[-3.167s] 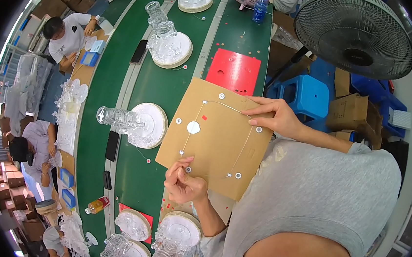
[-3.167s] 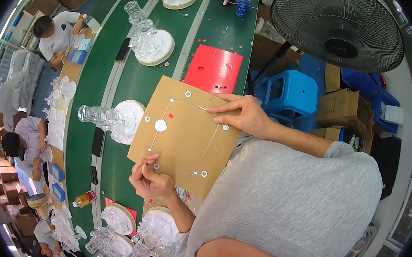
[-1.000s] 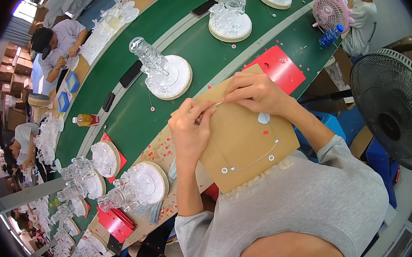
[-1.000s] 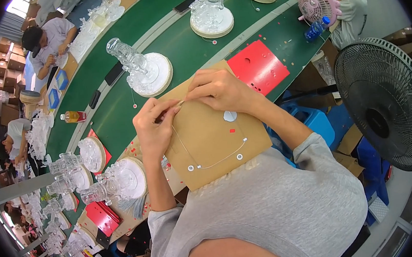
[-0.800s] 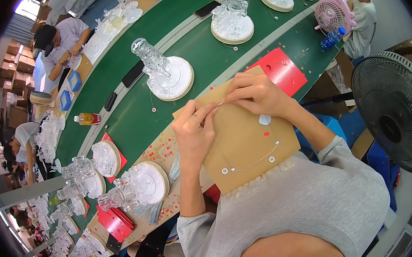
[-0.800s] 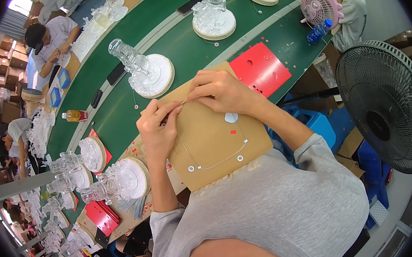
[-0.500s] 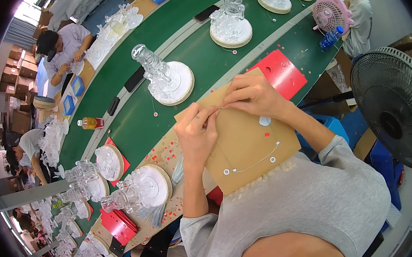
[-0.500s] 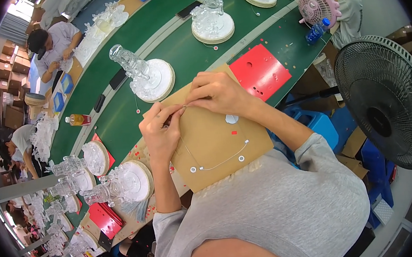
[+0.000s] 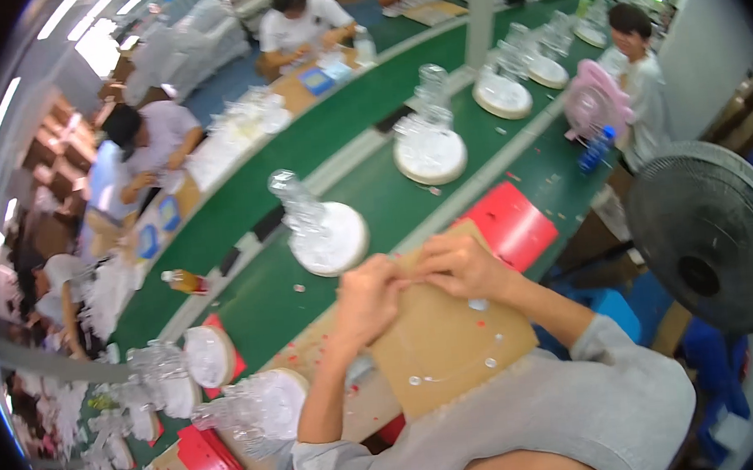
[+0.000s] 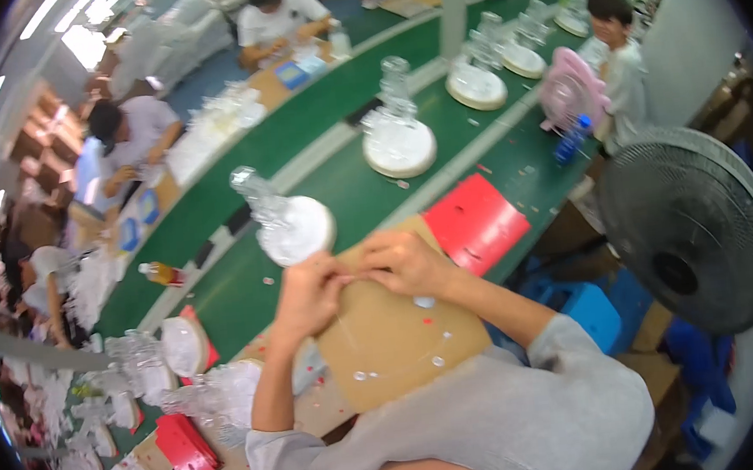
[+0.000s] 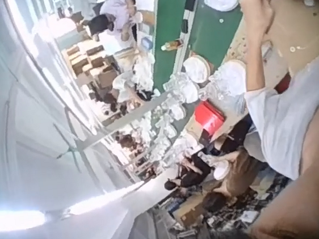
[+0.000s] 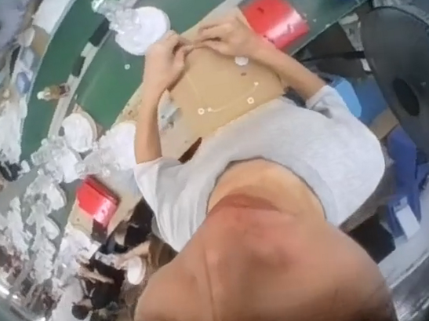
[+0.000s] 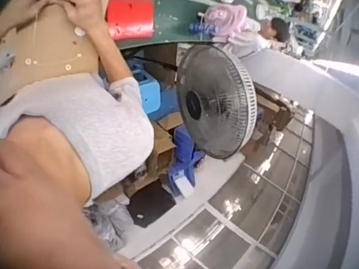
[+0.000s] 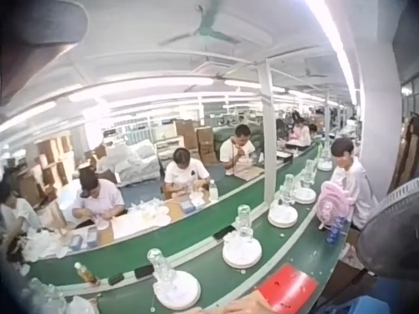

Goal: Assembling electrical components and wiring onto a mounting board for a lighting fixture.

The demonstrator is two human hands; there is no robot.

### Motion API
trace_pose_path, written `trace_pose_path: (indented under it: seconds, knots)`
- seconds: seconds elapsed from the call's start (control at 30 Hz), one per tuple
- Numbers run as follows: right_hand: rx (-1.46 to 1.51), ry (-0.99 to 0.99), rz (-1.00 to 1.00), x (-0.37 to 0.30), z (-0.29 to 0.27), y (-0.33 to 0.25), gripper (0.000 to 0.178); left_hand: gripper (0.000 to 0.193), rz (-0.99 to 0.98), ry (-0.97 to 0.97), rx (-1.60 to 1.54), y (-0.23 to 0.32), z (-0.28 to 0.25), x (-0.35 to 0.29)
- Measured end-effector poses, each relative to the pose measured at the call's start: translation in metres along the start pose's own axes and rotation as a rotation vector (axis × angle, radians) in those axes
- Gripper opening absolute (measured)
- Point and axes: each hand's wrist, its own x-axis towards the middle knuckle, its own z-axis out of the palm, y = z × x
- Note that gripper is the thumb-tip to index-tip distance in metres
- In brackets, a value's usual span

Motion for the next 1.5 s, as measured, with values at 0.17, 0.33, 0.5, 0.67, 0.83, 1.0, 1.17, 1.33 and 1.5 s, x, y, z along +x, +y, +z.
trace_pose_path:
  seconds: [0.17,0.33,0.5,0.67,0.83,1.0,1.17,1.33,1.5]
  knots:
    - [-0.054,-0.066,0.083,-0.023,0.007,0.001,0.013,0.024,0.373,-0.174,0.188,-0.009,-0.002,-0.006]
    - [-0.012,-0.056,0.120,-0.012,0.000,-0.008,0.013,0.028,0.407,-0.361,0.436,-0.016,0.007,-0.005]
    - [0.046,-0.151,0.136,0.012,0.010,-0.022,0.010,0.026,0.500,-0.245,0.550,-0.018,-0.011,-0.014]
    - [0.016,-0.197,0.164,0.021,-0.006,-0.010,0.012,0.013,0.537,-0.186,0.646,-0.011,0.004,0.000]
    - [-0.017,-0.298,0.187,0.031,0.000,-0.024,0.004,0.022,0.428,-0.178,0.448,-0.018,-0.005,-0.014]
    - [0.117,-0.349,0.130,0.027,-0.011,-0.004,0.010,0.046,0.406,-0.037,0.452,-0.008,0.017,-0.030]
    - [0.125,-0.280,0.051,0.025,0.008,0.007,0.007,0.036,0.219,-0.143,0.593,0.010,0.010,-0.045]
    - [0.072,-0.214,-0.021,0.012,0.006,0.002,0.004,0.017,0.246,-0.103,0.649,0.020,0.013,-0.037]
    - [0.028,-0.269,-0.013,0.021,0.009,0.004,0.004,0.015,0.272,-0.098,0.700,0.015,0.015,-0.038]
